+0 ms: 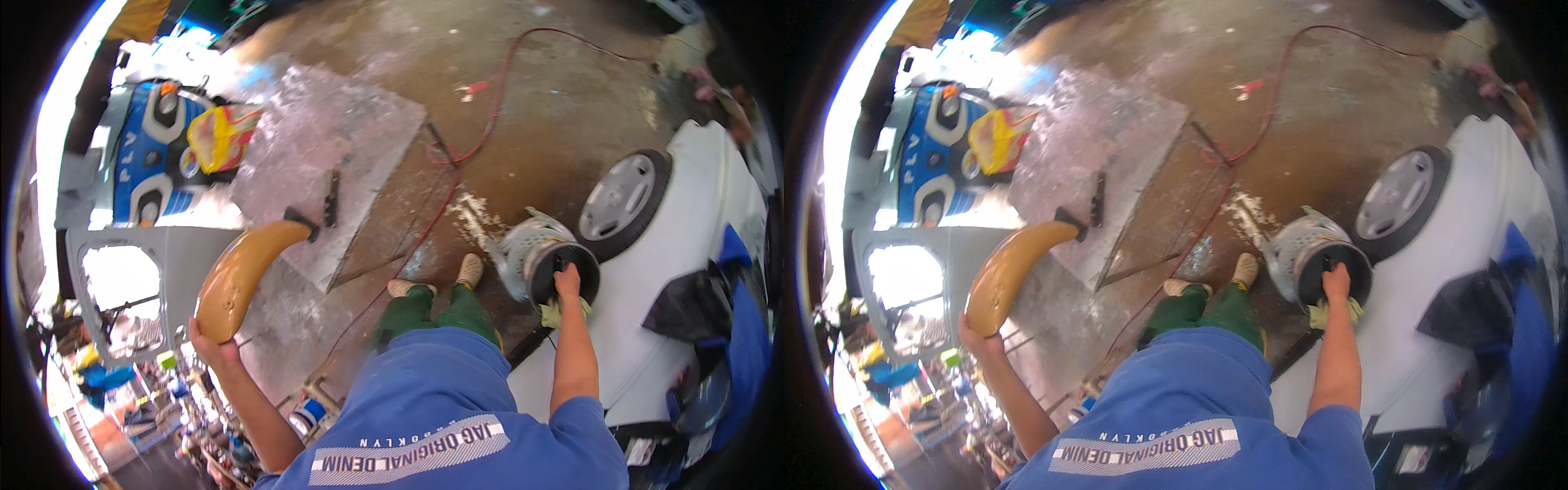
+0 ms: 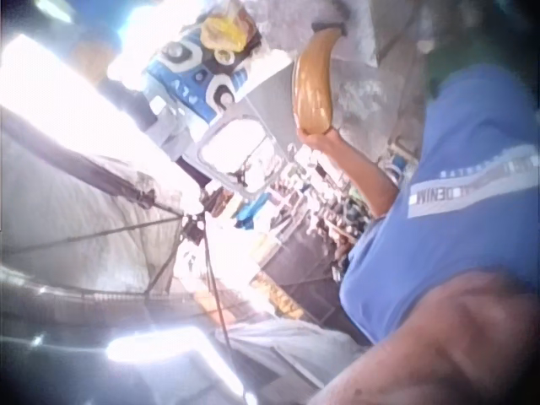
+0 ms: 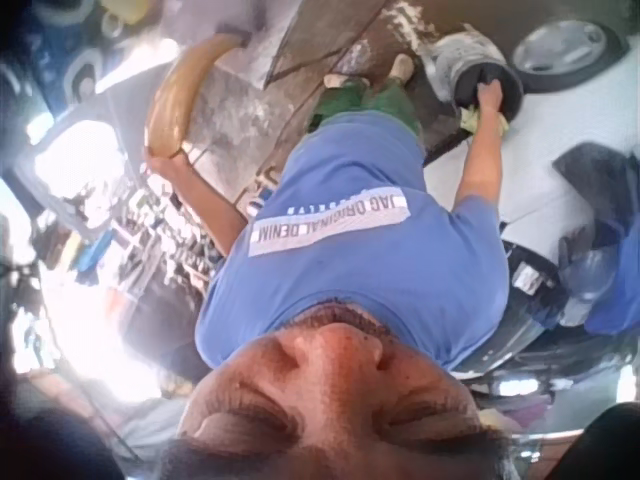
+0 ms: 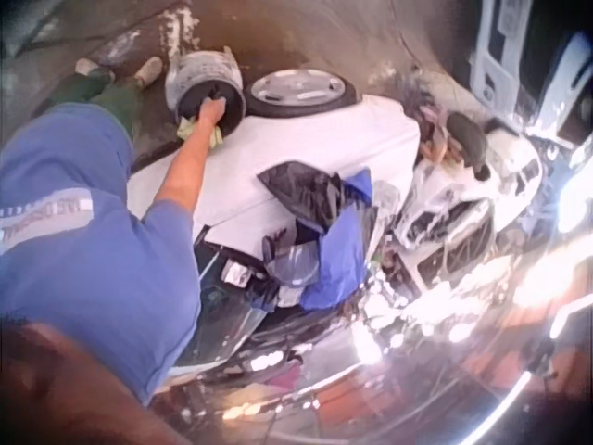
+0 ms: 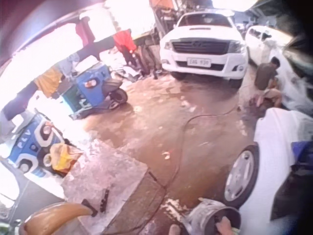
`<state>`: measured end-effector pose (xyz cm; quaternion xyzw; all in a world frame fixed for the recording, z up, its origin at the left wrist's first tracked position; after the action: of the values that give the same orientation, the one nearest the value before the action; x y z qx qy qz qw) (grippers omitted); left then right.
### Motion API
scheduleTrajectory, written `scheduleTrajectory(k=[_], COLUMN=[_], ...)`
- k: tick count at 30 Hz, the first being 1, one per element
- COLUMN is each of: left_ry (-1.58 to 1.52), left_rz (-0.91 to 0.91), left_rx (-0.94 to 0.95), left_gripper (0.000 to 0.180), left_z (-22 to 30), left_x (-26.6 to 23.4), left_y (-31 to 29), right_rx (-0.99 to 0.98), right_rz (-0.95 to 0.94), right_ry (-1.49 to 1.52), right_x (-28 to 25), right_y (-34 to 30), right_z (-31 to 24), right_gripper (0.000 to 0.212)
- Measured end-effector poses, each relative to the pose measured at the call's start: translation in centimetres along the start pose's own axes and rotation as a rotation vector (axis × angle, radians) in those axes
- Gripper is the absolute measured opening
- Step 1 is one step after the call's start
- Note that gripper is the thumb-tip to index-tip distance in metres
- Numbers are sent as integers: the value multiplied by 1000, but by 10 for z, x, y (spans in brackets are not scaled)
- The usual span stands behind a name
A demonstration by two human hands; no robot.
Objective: The person sands a tan-colored car mirror housing using a black sanding block and a piece of sandpaper. They hold the part in one hand and rub the sanding block over its surface, then switch to using the sandpaper directly to smooth the edges and holes.
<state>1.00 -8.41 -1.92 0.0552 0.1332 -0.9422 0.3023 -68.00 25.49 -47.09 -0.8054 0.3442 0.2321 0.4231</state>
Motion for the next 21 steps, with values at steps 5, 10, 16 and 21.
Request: scheduleTrajectory(k=[5,10,16,21], left_ry=[-28,-101,-321,-461], left_rz=[-4,-75,-183,-159], left_rx=[-59,-46,-103,-150], left_gripper=[41,43,44,42], left_z=[13,25,-2,0], left_x=[11,31,8,3], left_y=[-11,-15,-7,-1], right_rx=[-294,-601,-135,9], right_rz=[-312,-598,-157,17], right_ry=[-477,-1086,-49,679], right_x=[107,177,53,-36], right_y=[65,27,23,2], right_z=[111,99,55,-29], right_gripper=[43,52,51,40])
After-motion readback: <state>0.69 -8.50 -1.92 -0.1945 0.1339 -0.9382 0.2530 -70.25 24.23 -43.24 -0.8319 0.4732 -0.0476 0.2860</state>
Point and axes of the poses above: each hand's wrist, its own y-axis towards the middle knuckle, its own x-axis out of the palm, z = x × y, the point moved 6 cm from there along y, towards the middle knuckle, and after that the axes turned 13 degrees about y, right-handed, at the moved point
